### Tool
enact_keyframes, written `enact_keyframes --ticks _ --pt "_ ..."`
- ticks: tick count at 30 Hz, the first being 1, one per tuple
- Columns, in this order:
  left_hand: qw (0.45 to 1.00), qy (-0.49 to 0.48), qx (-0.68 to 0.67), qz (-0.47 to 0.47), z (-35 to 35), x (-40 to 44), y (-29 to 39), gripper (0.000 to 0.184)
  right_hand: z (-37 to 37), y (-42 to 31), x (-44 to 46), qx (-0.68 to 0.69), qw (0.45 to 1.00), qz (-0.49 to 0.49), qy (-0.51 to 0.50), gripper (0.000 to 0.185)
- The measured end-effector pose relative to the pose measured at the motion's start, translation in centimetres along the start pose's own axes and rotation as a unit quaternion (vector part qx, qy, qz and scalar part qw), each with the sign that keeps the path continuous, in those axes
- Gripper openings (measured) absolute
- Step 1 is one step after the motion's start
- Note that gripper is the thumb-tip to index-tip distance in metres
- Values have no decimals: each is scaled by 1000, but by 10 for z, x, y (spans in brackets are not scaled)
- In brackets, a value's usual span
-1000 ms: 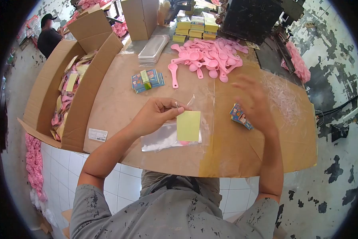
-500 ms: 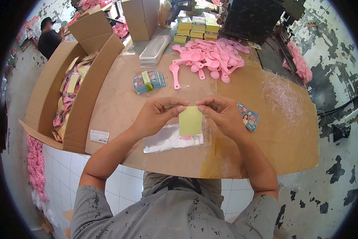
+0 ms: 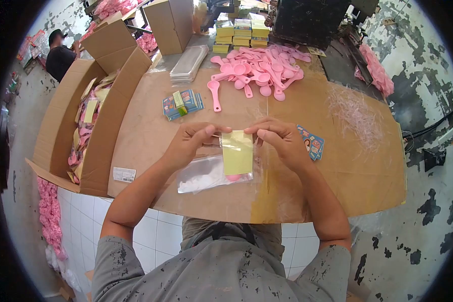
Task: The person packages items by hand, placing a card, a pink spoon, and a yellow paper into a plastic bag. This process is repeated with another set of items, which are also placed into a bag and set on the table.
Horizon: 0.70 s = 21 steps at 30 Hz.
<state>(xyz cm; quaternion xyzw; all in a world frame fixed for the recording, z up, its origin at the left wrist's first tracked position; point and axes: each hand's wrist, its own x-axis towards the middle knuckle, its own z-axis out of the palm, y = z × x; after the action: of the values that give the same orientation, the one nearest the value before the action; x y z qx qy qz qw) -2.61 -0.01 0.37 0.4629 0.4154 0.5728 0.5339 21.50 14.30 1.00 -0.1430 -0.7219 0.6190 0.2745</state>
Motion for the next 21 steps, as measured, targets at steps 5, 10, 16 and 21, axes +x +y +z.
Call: enact_keyframes --ticks 5,10,16,21 --pt "999 24 21 -33 1 2 -4 28 3 3 -1 -32 999 -2 4 17" --pt "997 1 69 -34 -1 3 -9 29 1 11 0 -18 1000 -21 -13 22" --pt "996 11 83 -14 -1 3 -7 29 14 -8 -3 49 996 73 -36 38" --pt "998 50 24 35 8 4 -7 33 3 10 -3 -7 994 87 -62 39"
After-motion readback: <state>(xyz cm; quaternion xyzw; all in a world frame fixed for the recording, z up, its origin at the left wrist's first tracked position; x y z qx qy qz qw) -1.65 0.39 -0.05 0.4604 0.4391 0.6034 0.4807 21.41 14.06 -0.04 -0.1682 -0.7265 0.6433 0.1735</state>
